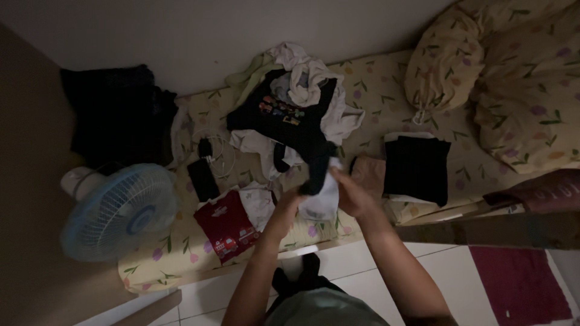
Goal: The person picks up several garments from a bed and folds them one by one, including a pair of black leggings, a white t-shirt, a red t-shirt, and several small white items.
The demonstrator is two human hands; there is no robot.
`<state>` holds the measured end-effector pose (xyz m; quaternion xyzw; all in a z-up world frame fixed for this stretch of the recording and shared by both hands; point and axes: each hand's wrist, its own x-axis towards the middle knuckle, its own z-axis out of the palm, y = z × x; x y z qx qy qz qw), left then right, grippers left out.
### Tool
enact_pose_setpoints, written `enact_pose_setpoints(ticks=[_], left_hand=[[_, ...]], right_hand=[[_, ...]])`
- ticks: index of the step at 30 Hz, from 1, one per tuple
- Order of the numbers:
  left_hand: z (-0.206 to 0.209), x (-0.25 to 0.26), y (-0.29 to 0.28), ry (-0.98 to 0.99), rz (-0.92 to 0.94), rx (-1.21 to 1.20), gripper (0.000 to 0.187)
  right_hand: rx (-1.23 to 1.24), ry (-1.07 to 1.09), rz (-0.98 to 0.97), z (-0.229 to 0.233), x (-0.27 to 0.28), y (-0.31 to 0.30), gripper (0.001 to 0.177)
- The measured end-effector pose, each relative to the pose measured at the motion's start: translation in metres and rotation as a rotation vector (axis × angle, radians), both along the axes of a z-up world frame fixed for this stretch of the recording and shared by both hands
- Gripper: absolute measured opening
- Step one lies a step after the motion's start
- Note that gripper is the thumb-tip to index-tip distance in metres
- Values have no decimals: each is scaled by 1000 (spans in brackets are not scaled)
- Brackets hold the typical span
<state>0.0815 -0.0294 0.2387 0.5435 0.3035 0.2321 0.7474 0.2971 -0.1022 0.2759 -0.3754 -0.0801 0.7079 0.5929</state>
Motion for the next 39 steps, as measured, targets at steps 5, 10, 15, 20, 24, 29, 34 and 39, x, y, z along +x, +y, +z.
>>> enact_pose_setpoints(ticks=[5,10,15,20,24,29,34,39], left_hand=[[-33,8,-8,157,13,30,61],[-24,2,-9,-47,268,-764,71],[-65,0,2,-331,144,-856,54],[-106,-7,-3,-190,-107,-669,39],[-94,-2,-14,-185,-132,-298,41],[-57,1,-26,-284,-172,-278,42],[-52,6,-37,-457,111,-933,47],[-25,11,-53,-169,95,-371,49]], right_hand=[[88,-322,-227,3,2,-2,46],[202,-994,-54,12,-17,-37,45],[799,-1049,289,25,-45,-73,32],[795,-1205,395,6,-39,-90,25],[293,-1373,263,-18,-17,-80,29],[-188,-1398,-52,-13,-28,-33,46],[30,-1676,-253,18,-59,-9,29],[34,-1649,-238,-23,-65,-15,34]])
